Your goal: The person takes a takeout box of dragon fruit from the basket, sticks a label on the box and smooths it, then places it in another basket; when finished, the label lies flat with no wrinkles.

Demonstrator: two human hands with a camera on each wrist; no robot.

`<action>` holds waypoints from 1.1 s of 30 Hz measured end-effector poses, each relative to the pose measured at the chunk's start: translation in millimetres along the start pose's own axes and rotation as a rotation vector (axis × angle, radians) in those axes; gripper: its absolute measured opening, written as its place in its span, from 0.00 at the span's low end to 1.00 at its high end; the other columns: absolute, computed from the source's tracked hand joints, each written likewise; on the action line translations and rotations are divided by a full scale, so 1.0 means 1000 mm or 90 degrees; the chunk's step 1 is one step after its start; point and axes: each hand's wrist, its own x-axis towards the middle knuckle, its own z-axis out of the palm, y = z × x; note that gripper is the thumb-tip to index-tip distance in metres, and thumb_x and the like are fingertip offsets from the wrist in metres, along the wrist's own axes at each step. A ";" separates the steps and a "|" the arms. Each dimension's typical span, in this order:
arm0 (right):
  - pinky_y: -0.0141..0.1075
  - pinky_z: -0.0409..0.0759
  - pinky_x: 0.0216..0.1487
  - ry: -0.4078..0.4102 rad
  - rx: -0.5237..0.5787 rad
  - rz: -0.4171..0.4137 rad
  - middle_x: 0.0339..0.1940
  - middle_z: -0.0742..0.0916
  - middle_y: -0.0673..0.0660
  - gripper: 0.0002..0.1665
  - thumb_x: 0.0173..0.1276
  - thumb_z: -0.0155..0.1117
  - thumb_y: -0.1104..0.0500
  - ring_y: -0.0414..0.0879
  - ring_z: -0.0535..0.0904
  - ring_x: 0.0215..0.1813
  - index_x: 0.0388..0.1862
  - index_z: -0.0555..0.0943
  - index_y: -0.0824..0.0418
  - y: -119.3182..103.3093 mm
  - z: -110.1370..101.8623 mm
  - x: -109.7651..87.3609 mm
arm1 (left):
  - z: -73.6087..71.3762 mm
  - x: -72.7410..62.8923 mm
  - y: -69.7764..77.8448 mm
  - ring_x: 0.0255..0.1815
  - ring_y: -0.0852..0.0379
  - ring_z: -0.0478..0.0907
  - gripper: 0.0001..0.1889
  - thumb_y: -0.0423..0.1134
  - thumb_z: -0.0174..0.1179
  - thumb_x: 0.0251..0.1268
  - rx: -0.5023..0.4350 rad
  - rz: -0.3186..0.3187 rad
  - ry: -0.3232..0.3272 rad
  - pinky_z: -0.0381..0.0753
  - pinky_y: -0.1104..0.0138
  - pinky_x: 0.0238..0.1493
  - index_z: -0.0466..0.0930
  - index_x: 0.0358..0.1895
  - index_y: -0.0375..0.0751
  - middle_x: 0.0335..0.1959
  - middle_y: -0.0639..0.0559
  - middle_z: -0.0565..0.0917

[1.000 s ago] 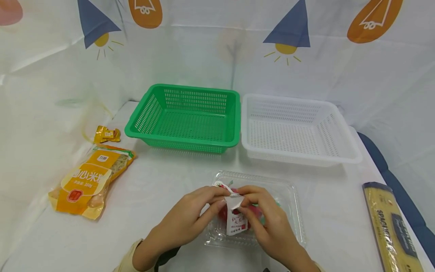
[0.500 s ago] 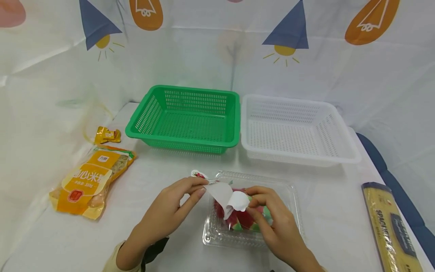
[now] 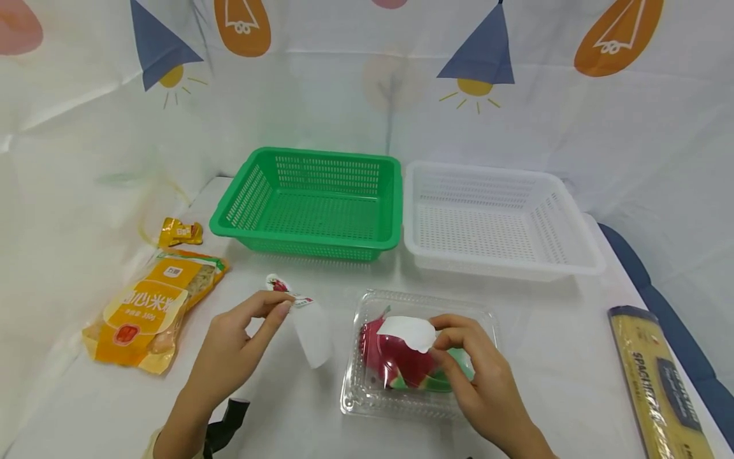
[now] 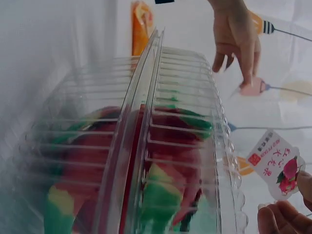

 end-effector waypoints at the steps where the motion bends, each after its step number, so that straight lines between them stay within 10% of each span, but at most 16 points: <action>1: 0.25 0.71 0.52 0.002 -0.002 -0.002 0.48 0.79 0.60 0.15 0.74 0.51 0.53 0.47 0.76 0.51 0.37 0.74 0.64 0.001 -0.001 0.000 | -0.002 -0.001 -0.001 0.34 0.65 0.78 0.07 0.34 0.62 0.63 0.006 -0.008 0.007 0.78 0.70 0.30 0.81 0.42 0.50 0.34 0.64 0.83; 14: 0.24 0.71 0.51 0.036 -0.051 -0.010 0.48 0.80 0.61 0.18 0.74 0.51 0.50 0.44 0.77 0.47 0.37 0.75 0.66 0.007 -0.006 -0.002 | -0.018 -0.013 -0.020 0.30 0.62 0.78 0.11 0.27 0.65 0.57 0.022 -0.123 -0.033 0.79 0.74 0.34 0.78 0.42 0.42 0.32 0.56 0.83; 33: 0.22 0.71 0.44 -0.045 -0.110 -0.026 0.37 0.78 0.53 0.19 0.78 0.43 0.53 0.40 0.72 0.39 0.39 0.75 0.67 0.010 -0.027 0.011 | -0.018 -0.031 -0.087 0.44 0.45 0.77 0.18 0.33 0.62 0.61 0.095 -0.294 -0.354 0.78 0.49 0.45 0.76 0.55 0.34 0.50 0.37 0.78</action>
